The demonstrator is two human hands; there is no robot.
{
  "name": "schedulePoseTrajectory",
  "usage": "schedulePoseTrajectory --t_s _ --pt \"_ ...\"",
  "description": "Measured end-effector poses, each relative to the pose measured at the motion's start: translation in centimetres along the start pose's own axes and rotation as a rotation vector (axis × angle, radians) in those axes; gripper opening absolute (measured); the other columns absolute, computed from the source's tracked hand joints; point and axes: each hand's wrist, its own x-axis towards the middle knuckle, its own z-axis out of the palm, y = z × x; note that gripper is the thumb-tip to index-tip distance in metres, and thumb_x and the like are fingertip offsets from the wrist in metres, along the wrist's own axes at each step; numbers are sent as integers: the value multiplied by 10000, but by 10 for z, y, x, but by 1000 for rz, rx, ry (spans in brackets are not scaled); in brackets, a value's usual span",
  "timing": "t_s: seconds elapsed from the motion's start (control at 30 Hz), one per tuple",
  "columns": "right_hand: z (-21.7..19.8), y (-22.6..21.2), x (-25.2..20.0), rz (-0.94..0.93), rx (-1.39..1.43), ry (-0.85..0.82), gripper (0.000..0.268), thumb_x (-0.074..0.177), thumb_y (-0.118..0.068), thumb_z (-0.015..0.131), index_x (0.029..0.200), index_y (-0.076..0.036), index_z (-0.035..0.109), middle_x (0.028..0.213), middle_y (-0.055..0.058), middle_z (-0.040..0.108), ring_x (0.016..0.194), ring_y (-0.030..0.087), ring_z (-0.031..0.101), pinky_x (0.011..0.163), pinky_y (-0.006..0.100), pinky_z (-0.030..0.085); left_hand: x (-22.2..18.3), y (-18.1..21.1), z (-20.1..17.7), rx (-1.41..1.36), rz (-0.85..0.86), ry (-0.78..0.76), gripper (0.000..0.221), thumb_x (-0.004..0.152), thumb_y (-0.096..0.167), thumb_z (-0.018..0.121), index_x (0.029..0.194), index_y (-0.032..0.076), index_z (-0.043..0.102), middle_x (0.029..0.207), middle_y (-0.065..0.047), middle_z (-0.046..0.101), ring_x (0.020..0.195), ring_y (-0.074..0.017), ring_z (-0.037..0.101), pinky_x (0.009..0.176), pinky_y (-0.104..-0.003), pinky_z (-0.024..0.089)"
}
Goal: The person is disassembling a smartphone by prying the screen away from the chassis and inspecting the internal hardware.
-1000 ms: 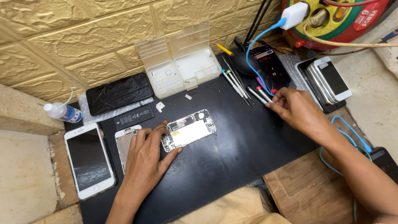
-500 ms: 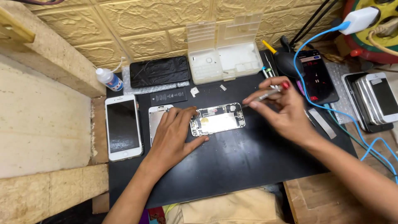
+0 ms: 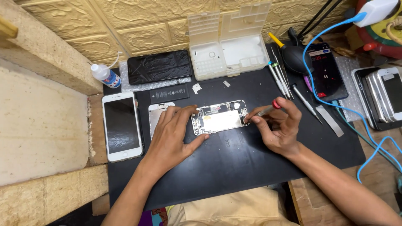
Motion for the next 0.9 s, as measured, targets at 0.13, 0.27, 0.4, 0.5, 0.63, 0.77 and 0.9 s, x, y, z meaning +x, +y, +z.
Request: schedulePoseTrajectory --t_s 0.13,0.27,0.4,0.5,0.63,0.77,0.9 --pt "-2 3 0 -21 -6 -19 742 878 184 640 1466 55 205 827 266 712 619 331 731 573 427 666 -1 -2 3 -12 -20 4 537 809 174 811 1269 25 580 1228 -230 687 1063 -342 575 868 -426 436" --pt "-1 5 -1 -40 -54 -38 723 856 181 675 1434 89 250 829 257 728 600 310 716 559 406 650 -1 -4 4 -13 -35 10 535 798 179 816 1260 36 587 1233 -213 694 1067 -326 577 872 -418 436" --pt "2 -1 6 -65 -57 -63 677 881 171 655 1441 88 285 829 246 720 581 284 676 553 397 622 0 -2 2 -25 -39 9 531 792 161 818 1251 25 590 1229 -231 695 1068 -337 576 882 -426 435" --pt "1 1 1 -36 -29 -56 682 892 156 650 1462 73 284 836 241 721 588 281 681 563 398 628 0 -1 1 -27 -39 10 529 789 151 818 1248 22 590 1228 -230 697 1073 -339 577 882 -429 434" --pt "0 -8 9 -13 -4 -92 639 914 134 608 1463 59 289 855 235 725 591 282 685 558 409 626 -1 -3 2 -19 -49 14 529 783 153 823 1241 22 592 1217 -231 702 1074 -339 581 886 -432 435" --pt "-2 -12 11 -57 -73 -96 716 856 141 692 1454 75 303 877 265 712 650 317 707 605 438 631 0 -2 2 -22 -42 14 527 789 167 824 1239 26 590 1213 -233 704 1072 -334 581 889 -427 430" --pt "-3 -8 12 -93 -77 -122 767 847 109 710 1464 74 257 928 296 687 741 394 721 673 528 638 0 -2 0 -35 -39 11 519 792 170 825 1233 33 588 1207 -230 708 1075 -335 581 888 -423 425"
